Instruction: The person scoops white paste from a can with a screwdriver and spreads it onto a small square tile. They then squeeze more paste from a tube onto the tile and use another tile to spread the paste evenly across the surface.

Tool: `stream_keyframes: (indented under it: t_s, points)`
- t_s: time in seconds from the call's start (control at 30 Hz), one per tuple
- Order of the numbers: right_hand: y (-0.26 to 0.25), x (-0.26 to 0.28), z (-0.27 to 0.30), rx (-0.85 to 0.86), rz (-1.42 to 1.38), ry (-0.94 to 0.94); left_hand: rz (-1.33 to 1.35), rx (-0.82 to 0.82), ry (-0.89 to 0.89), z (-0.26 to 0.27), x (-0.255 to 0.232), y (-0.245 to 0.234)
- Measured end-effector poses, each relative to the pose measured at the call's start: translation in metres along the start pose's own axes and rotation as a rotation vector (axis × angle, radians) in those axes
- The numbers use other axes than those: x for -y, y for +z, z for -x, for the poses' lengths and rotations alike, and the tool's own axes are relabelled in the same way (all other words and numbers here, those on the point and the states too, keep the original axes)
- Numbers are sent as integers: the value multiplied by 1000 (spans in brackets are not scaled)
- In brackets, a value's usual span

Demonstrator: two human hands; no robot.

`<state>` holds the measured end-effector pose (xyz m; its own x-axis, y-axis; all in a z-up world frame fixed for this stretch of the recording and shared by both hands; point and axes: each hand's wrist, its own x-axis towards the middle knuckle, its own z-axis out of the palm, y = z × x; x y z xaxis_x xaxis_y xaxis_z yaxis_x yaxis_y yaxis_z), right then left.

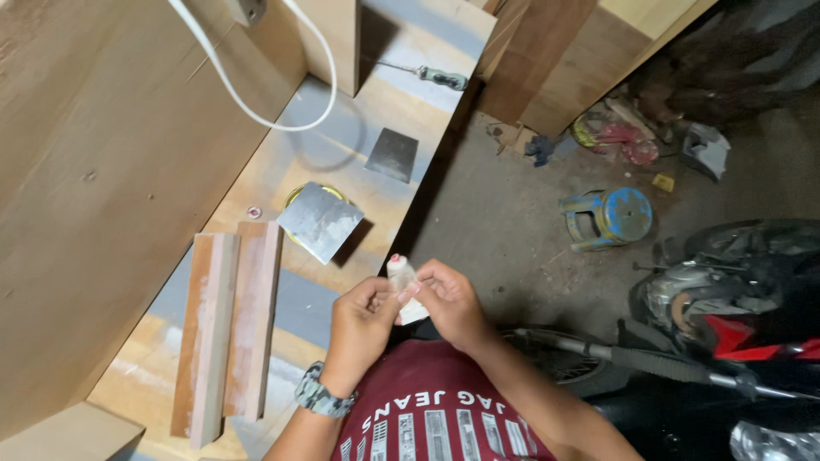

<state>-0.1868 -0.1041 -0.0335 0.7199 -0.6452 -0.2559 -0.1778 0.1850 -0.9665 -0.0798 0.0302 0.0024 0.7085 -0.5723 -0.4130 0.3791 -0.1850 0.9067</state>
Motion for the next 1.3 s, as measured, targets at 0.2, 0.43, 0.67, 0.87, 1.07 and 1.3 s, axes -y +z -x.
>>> stream_keyframes:
  t_s: [0.2,0.43,0.67,0.87,1.07,1.3]
  points:
    - [5,13,3,234,-79,-16,-55,74,48,-12,19,-16]
    - [2,27,2,268,11,-91,-32,67,72,-14,7,-16]
    - [13,19,0,45,-49,-105,126,-1,17,-8,13,-7]
    - [13,29,-13,66,85,-159,99,-37,12,-8,2,-5]
    - [14,26,-26,105,338,-243,182,-116,19,-16,26,-8]
    - [31,70,-28,185,137,-74,234,-85,60,-39,41,-9]
